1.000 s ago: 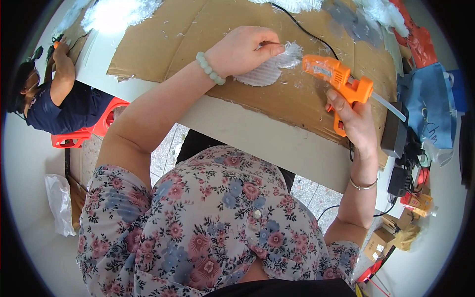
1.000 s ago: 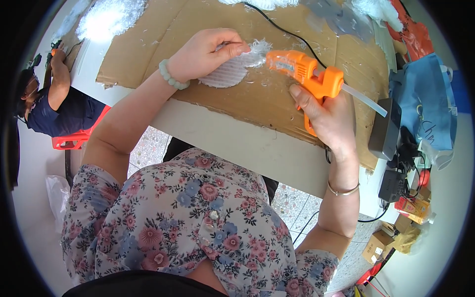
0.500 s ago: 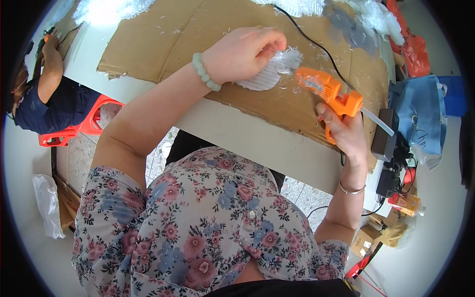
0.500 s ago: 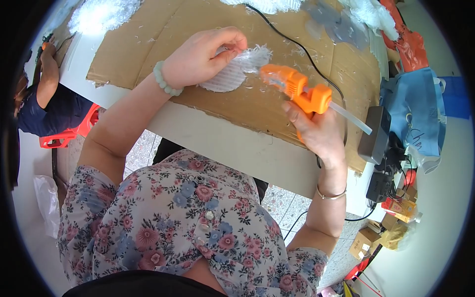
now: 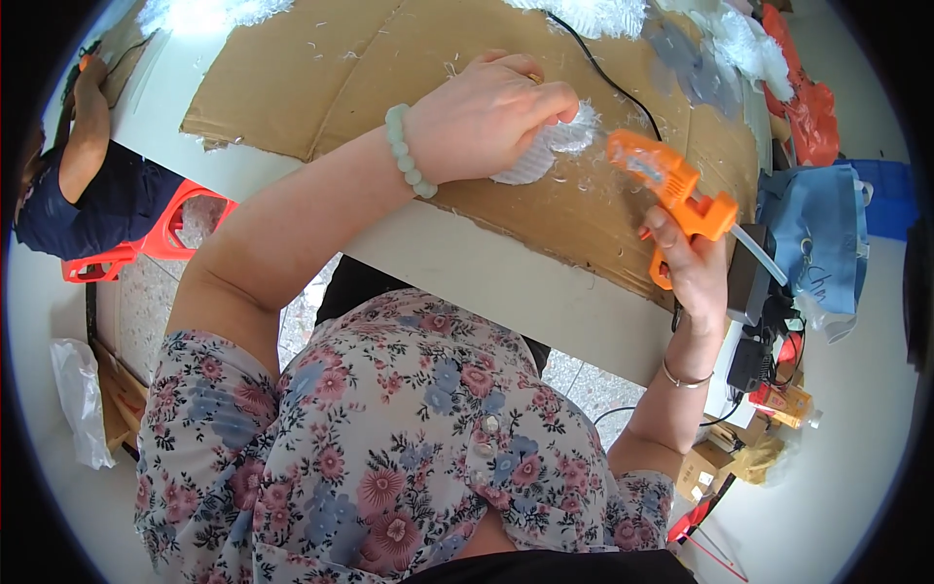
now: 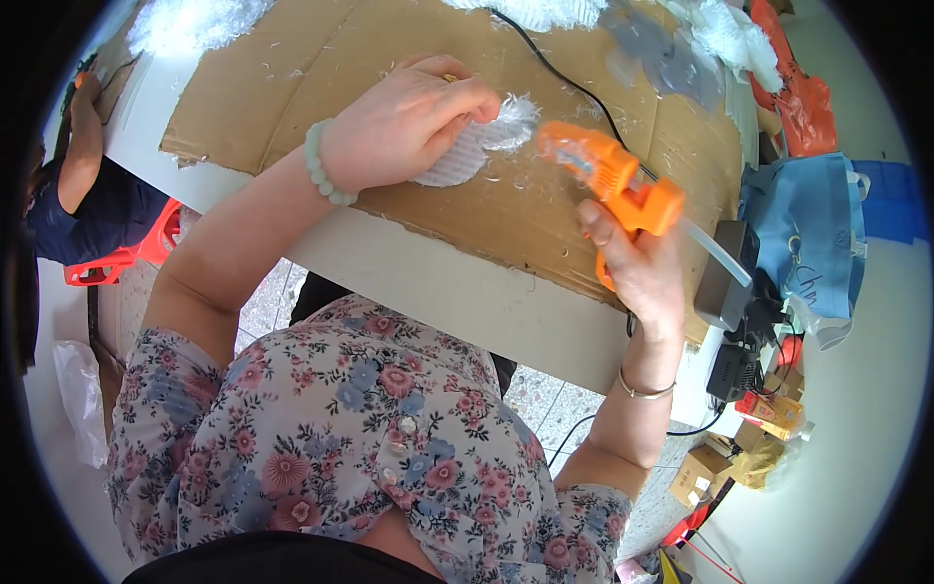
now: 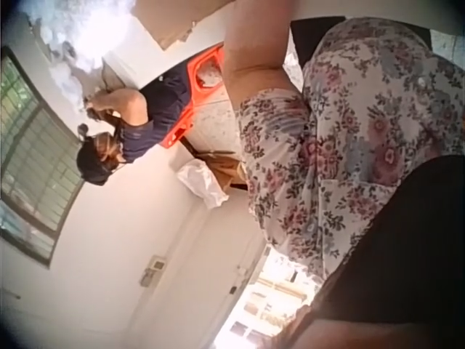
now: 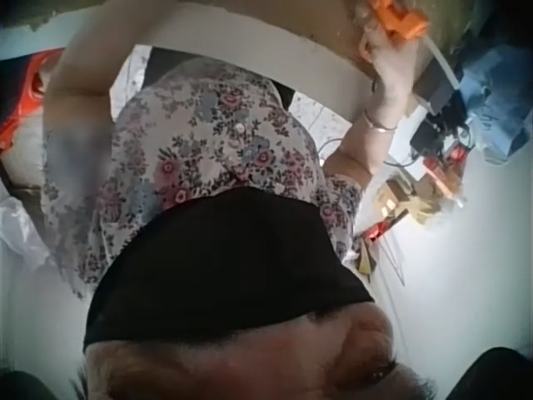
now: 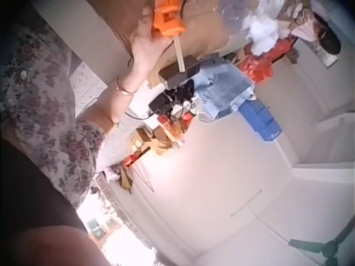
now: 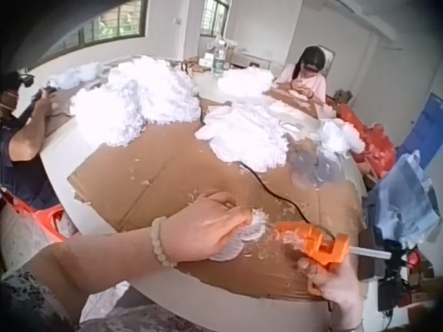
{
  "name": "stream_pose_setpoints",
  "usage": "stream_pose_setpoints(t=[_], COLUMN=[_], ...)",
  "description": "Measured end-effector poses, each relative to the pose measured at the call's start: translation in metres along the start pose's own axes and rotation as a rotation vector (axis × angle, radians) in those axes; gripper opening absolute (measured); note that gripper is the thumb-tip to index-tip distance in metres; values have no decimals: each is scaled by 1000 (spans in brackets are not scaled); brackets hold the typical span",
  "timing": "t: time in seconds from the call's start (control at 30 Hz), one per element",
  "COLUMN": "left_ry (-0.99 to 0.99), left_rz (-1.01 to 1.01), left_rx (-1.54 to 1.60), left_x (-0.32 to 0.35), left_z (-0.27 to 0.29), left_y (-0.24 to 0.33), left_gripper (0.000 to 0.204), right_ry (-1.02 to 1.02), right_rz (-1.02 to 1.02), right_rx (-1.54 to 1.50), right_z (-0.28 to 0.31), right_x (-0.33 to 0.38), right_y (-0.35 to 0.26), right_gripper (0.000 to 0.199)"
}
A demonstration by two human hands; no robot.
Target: Using a hot glue gun to attach stuffing to fabric pieces.
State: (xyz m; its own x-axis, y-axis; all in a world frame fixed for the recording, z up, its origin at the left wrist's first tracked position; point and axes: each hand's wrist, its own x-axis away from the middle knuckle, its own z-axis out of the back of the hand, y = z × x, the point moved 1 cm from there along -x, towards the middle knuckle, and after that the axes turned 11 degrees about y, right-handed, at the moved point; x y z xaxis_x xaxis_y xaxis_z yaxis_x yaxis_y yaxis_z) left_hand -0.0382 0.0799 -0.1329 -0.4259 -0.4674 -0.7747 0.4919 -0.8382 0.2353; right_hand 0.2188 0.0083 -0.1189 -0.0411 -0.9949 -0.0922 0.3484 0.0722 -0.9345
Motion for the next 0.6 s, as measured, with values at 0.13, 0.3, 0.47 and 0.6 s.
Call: stream_pose_setpoints(t=[0.13, 0.3, 0.47, 0.6], left_ry=[-34, -24, -50, -38], left_rz=[22, 46, 50, 79], left_rx=[-13, -3, -10, 32], left_x=[1, 8, 7, 12], left_z=[-1, -2, -8, -8], left_y=[2, -1, -3, -8], left_gripper=[8, 11, 15, 16], right_ry=[9, -59, -58, -96], right_rz=[-17, -31, -82, 7], right_rx=[28, 65, -2, 18], right_z=[0, -6, -9, -6], right_x=[-4, -3, -5, -3], right_y=[0, 5, 14, 14], right_gripper=[25, 26, 24, 26])
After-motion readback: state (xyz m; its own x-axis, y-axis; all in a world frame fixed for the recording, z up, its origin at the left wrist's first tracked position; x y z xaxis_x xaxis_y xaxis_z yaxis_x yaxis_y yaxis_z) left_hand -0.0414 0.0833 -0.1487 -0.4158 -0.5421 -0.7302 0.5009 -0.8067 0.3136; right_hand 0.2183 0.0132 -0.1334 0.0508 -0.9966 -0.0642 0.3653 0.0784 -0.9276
